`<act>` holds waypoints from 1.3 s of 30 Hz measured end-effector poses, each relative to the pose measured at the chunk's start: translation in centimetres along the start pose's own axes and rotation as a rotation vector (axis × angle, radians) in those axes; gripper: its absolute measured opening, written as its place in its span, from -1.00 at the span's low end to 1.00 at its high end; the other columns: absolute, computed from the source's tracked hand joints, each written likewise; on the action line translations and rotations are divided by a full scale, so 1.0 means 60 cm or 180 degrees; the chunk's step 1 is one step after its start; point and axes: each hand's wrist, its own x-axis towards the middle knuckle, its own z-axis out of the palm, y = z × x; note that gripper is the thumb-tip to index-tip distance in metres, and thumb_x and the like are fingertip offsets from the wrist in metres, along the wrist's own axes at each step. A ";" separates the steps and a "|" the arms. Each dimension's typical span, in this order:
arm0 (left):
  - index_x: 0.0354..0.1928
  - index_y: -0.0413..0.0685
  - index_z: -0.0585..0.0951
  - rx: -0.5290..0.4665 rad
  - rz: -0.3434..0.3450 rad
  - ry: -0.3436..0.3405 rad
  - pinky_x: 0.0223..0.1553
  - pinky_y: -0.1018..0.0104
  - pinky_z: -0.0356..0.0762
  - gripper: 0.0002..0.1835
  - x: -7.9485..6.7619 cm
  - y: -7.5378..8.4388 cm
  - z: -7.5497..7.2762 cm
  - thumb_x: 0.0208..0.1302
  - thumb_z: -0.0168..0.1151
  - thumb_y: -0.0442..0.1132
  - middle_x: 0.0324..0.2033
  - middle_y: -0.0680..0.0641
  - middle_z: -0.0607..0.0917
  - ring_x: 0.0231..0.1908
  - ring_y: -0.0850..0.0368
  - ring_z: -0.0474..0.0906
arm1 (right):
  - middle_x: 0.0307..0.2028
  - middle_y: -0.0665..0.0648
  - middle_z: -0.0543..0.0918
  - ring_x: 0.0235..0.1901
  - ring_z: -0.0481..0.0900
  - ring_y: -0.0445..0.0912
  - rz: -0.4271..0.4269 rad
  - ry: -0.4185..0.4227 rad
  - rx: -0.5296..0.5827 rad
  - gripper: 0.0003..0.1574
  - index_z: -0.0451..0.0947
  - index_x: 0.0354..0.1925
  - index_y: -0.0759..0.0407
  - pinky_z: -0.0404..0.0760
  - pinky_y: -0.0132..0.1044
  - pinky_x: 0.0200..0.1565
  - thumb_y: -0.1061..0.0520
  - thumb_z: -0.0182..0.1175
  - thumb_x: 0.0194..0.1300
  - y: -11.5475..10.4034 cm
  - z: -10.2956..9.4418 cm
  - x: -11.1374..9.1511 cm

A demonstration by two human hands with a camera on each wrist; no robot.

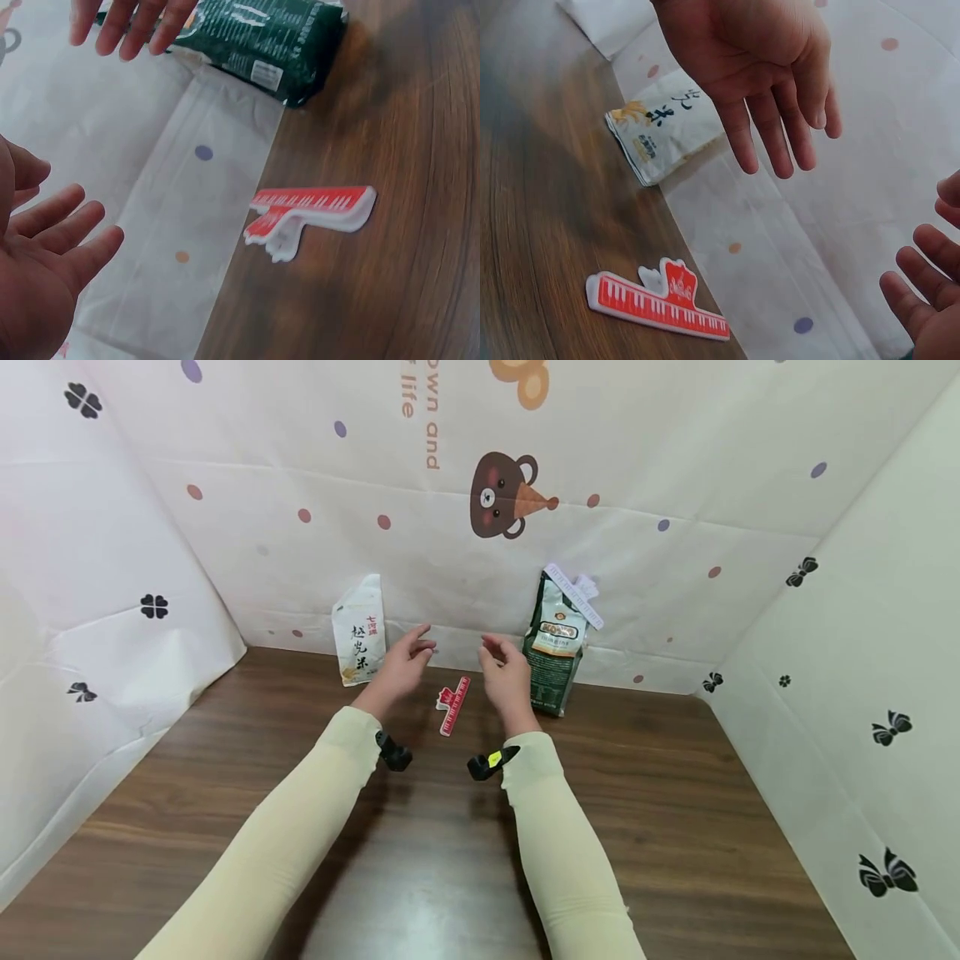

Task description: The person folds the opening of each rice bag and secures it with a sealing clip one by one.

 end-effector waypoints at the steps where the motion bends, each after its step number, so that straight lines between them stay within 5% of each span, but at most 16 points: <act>1: 0.49 0.12 0.12 0.0006 -0.0009 0.0017 0.29 0.01 0.35 -0.43 -0.002 -0.003 -0.003 0.50 -0.07 -0.15 0.30 -0.09 0.47 0.32 -0.06 0.37 | 0.17 0.00 0.56 0.20 0.47 -0.10 -0.0010 -0.0032 -0.0005 -0.62 0.52 0.16 -0.12 0.46 -0.10 0.23 -0.08 0.10 0.43 0.000 0.004 0.000; 25: 0.49 0.17 0.13 0.0036 -0.0183 0.0174 0.29 0.01 0.36 -0.44 -0.028 -0.030 -0.077 0.51 -0.08 -0.14 0.33 -0.09 0.45 0.35 -0.05 0.33 | 0.17 0.12 0.57 0.20 0.48 0.00 -0.0230 -0.0355 0.0035 -0.55 0.48 0.22 0.06 0.42 0.01 0.23 0.02 0.11 0.42 -0.025 0.068 0.011; 39: 0.48 0.11 0.15 0.0143 -0.0134 0.0336 0.36 -0.03 0.25 -0.45 -0.038 -0.044 -0.118 0.50 -0.09 -0.13 0.32 -0.13 0.45 0.36 -0.08 0.32 | 0.19 0.07 0.55 0.22 0.46 -0.04 -0.0177 -0.0536 0.0062 -0.58 0.49 0.21 -0.10 0.46 -0.02 0.22 -0.05 0.10 0.43 -0.040 0.098 0.009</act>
